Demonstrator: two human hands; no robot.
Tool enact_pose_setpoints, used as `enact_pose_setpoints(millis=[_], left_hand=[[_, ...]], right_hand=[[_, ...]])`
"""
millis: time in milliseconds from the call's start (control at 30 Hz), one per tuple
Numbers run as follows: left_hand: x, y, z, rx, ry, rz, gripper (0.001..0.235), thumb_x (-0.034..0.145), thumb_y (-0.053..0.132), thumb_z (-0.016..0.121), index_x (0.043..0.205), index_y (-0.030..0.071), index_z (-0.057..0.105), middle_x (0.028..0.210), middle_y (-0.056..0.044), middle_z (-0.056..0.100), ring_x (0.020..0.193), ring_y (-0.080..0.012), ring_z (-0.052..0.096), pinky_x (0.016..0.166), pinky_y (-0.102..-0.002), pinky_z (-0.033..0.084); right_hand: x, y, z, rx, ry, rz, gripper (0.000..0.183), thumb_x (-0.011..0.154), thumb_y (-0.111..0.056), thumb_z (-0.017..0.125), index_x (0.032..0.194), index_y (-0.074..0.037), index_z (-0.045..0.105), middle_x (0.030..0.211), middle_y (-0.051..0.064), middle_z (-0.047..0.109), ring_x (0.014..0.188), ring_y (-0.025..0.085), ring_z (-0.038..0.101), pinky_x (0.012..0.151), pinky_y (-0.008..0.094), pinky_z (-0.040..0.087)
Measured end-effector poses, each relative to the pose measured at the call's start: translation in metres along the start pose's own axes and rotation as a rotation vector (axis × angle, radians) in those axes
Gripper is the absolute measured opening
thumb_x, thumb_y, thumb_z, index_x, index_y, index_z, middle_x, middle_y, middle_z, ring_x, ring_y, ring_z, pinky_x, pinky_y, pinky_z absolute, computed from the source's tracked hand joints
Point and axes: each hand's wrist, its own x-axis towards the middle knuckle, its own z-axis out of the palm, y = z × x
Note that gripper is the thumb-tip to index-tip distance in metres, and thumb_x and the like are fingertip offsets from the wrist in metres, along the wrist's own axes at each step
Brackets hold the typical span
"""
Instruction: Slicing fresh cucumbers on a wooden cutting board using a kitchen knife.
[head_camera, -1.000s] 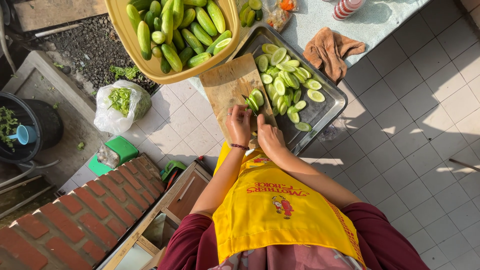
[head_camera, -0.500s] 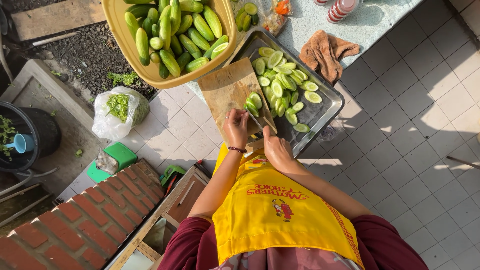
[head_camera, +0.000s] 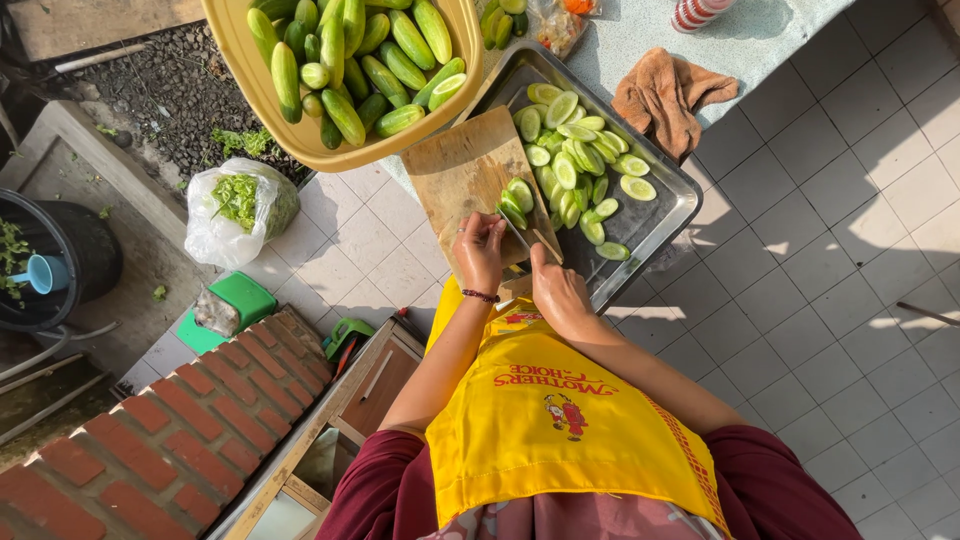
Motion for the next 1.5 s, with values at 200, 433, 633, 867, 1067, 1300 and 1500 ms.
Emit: enact_pose_setpoints(millis=[200,433,633,867,1067,1300,1500], left_hand=[[0.001,-0.003,-0.002,0.016,-0.003,-0.013,0.01,0.086,0.014,0.08,0.09,0.014,0.071,0.085,-0.01,0.065,0.081,-0.0309,0.069,0.077,-0.04,0.053],[0.009,-0.008,-0.006,-0.065,-0.034,-0.126,0.007,0.091,0.018,0.077,0.094,0.014,0.071,0.073,-0.001,0.07,0.072,-0.0153,0.071,0.077,-0.031,0.054],[0.007,0.007,-0.016,-0.016,-0.08,-0.098,0.017,0.089,0.02,0.081,0.098,0.013,0.069,0.091,-0.01,0.076,0.087,-0.0223,0.075,0.079,-0.035,0.059],[0.032,0.034,-0.006,-0.097,-0.212,-0.041,0.026,0.086,0.009,0.081,0.104,0.005,0.063,0.097,-0.017,0.073,0.094,-0.0318,0.074,0.077,-0.039,0.063],[0.128,0.126,-0.001,-0.199,-0.15,0.199,0.02,0.088,0.015,0.081,0.098,0.006,0.065,0.089,-0.01,0.071,0.088,-0.023,0.073,0.074,-0.034,0.064],[0.314,0.072,0.014,0.467,-0.17,0.25,0.026,0.08,0.002,0.055,0.084,0.02,0.073,0.075,0.002,0.075,0.074,-0.0232,0.069,0.064,-0.041,0.052],[0.347,-0.025,0.053,1.025,-0.475,0.11,0.034,0.094,0.021,0.06,0.126,0.01,0.064,0.098,-0.016,0.068,0.094,-0.0354,0.072,0.079,-0.052,0.062]], right_hand=[[0.046,-0.019,0.009,0.082,-0.016,0.061,0.04,0.099,-0.012,0.028,0.136,-0.003,0.041,0.085,0.024,0.075,0.086,0.047,0.074,0.08,0.059,0.059],[0.004,0.001,0.029,0.029,-0.052,0.125,0.044,0.102,-0.015,0.029,0.141,0.0,0.043,0.085,0.028,0.073,0.086,0.049,0.073,0.081,0.059,0.059],[0.035,0.002,0.021,0.022,0.029,0.079,0.044,0.099,-0.008,0.031,0.141,0.0,0.041,0.087,0.025,0.075,0.084,0.043,0.075,0.077,0.055,0.061],[0.049,0.027,-0.007,0.07,0.113,0.26,0.04,0.103,-0.013,0.031,0.14,0.002,0.032,0.081,0.024,0.073,0.08,0.047,0.073,0.075,0.059,0.06],[0.044,0.032,-0.001,0.132,0.258,0.218,0.035,0.107,-0.013,0.037,0.133,0.009,0.041,0.071,0.029,0.069,0.065,0.047,0.072,0.06,0.055,0.06],[0.062,0.043,-0.012,0.198,0.226,0.194,0.024,0.108,-0.012,0.039,0.125,0.005,0.036,0.059,0.019,0.061,0.044,0.041,0.058,0.04,0.052,0.039],[0.066,0.05,-0.004,0.236,0.183,0.276,0.027,0.106,-0.021,0.039,0.125,-0.002,0.037,0.069,0.029,0.068,0.069,0.053,0.071,0.063,0.064,0.058]])
